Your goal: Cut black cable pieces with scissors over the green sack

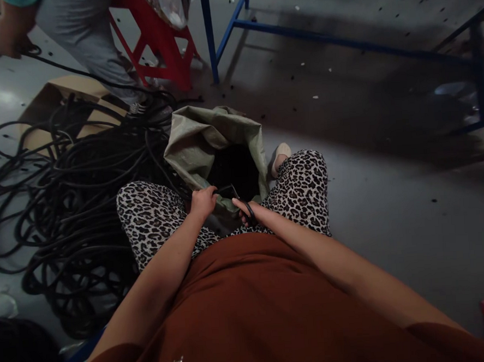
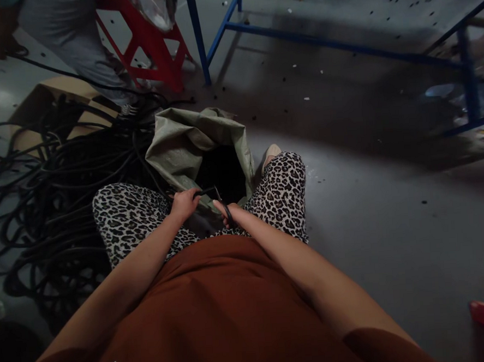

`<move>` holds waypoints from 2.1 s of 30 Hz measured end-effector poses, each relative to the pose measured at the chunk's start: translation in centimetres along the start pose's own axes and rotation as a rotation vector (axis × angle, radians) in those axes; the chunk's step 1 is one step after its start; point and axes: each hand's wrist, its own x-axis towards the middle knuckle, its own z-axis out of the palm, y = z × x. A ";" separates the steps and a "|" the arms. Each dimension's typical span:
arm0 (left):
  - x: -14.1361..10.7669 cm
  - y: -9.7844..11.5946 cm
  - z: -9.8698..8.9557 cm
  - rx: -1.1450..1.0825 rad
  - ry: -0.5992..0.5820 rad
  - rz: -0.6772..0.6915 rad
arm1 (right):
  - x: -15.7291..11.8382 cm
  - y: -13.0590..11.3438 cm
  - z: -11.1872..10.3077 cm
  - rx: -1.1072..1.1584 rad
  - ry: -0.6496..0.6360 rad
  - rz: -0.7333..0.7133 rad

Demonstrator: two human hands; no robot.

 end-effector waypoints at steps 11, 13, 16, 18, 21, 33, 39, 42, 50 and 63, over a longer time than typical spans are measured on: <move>0.0 0.3 0.0 -0.023 -0.009 0.028 | -0.5 -0.4 0.0 -0.024 -0.030 -0.007; -0.1 0.4 0.0 -0.023 -0.010 0.036 | -0.7 -0.5 0.0 -0.033 -0.027 -0.004; -0.1 0.5 0.2 -0.020 -0.007 0.056 | -0.9 -0.6 0.0 -0.016 -0.026 -0.009; -0.2 0.5 0.2 -0.017 -0.007 0.074 | -1.0 -0.6 0.1 0.001 -0.030 -0.009; -0.2 0.6 0.3 -0.011 -0.015 0.094 | -1.0 -0.7 0.1 -0.013 -0.013 0.006; -0.4 1.1 0.0 -0.055 -0.033 0.140 | -0.4 -0.5 0.0 0.017 0.014 -0.049; -0.5 1.1 -0.3 -0.093 -0.046 0.077 | -0.3 -0.4 0.0 0.131 0.092 -0.127; -0.5 0.9 -0.3 -0.077 -0.053 0.059 | -0.4 -0.4 0.0 0.128 0.109 -0.135; -0.3 0.6 0.2 -0.002 -0.070 0.063 | 0.5 0.2 0.0 -0.007 0.137 -0.115; -0.2 0.4 0.1 0.030 -0.075 0.013 | 0.6 0.2 -0.2 0.031 0.174 -0.111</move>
